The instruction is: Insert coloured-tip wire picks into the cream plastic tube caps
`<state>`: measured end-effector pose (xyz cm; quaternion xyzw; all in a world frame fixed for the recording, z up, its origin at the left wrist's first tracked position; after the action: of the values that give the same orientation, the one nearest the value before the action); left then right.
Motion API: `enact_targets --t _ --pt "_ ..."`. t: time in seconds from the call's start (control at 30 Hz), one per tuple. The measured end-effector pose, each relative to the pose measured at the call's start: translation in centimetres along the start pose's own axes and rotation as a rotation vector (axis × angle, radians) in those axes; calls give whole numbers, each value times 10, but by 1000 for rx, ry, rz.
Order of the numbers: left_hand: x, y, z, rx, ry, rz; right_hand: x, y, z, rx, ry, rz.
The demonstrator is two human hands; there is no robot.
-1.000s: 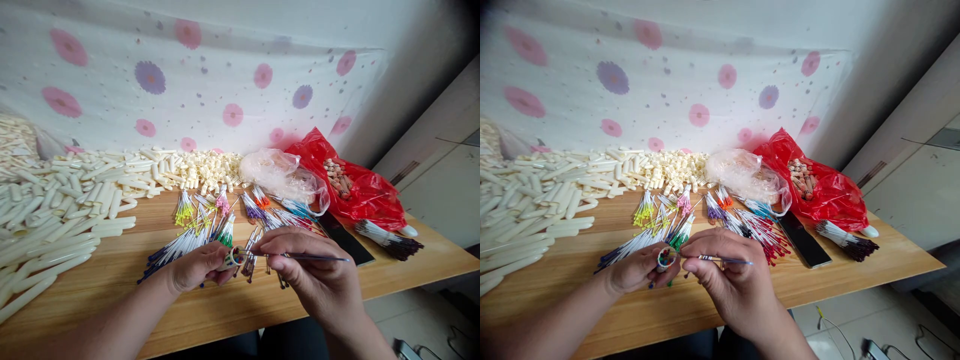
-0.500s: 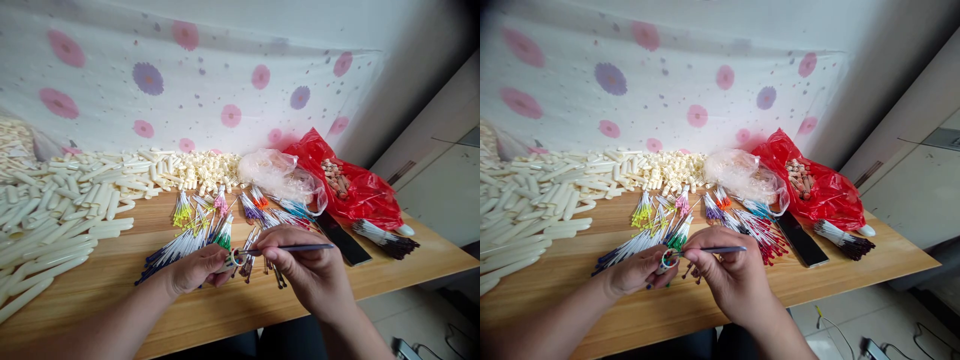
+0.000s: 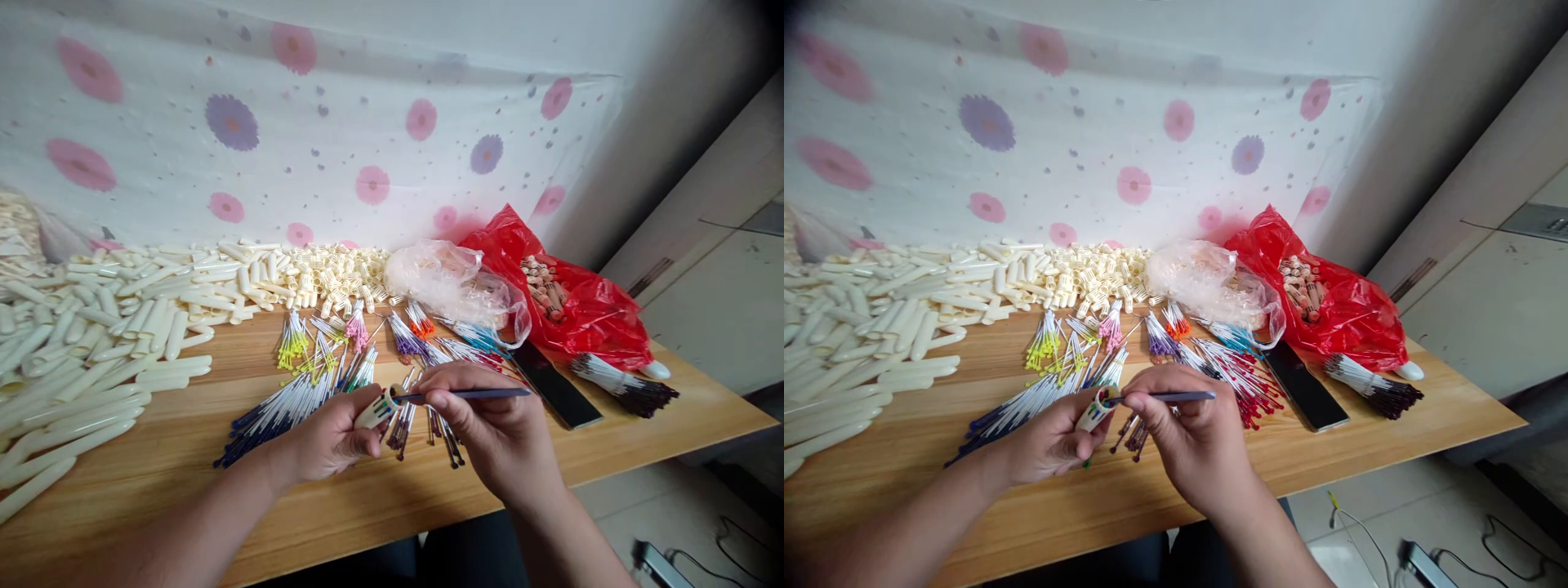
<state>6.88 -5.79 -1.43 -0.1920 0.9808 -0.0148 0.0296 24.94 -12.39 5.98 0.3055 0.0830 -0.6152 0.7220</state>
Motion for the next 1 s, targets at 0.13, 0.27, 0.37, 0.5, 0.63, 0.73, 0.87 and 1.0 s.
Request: enact_targets --t 0.13,0.27,0.37,0.5,0.63,0.73,0.87,1.0 --pt "2 1 0 -191 -58 -39 -4 1 2 20 20 -2" --pt "7 2 -4 -402 -135 -110 -5 -3 2 8 30 43" --pt "9 -1 -9 -390 -162 -126 -3 -5 3 15 50 18" --pt "10 -5 -11 -315 -186 -124 -1 -2 9 64 97 -31" --pt "10 -6 -10 -252 -180 -118 -3 0 13 88 112 -28" --pt "10 -5 -10 -233 -165 -107 -4 1 11 83 108 -22" --pt "9 -5 -13 -263 -161 -78 -4 -1 7 68 94 -7" --pt "8 -5 -16 -363 -144 -103 -3 -3 5 42 84 19"
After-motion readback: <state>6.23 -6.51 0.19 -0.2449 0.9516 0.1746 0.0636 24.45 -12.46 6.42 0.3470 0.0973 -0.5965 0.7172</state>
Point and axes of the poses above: each hand's wrist, its own x-axis away from the middle knuckle, its own y-axis out of the back of the hand, z = x × y, the point moved 1 cm from there along -x, towards the middle knuckle, and after that the axes turned 11 degrees about z, right-handed, at the moved point
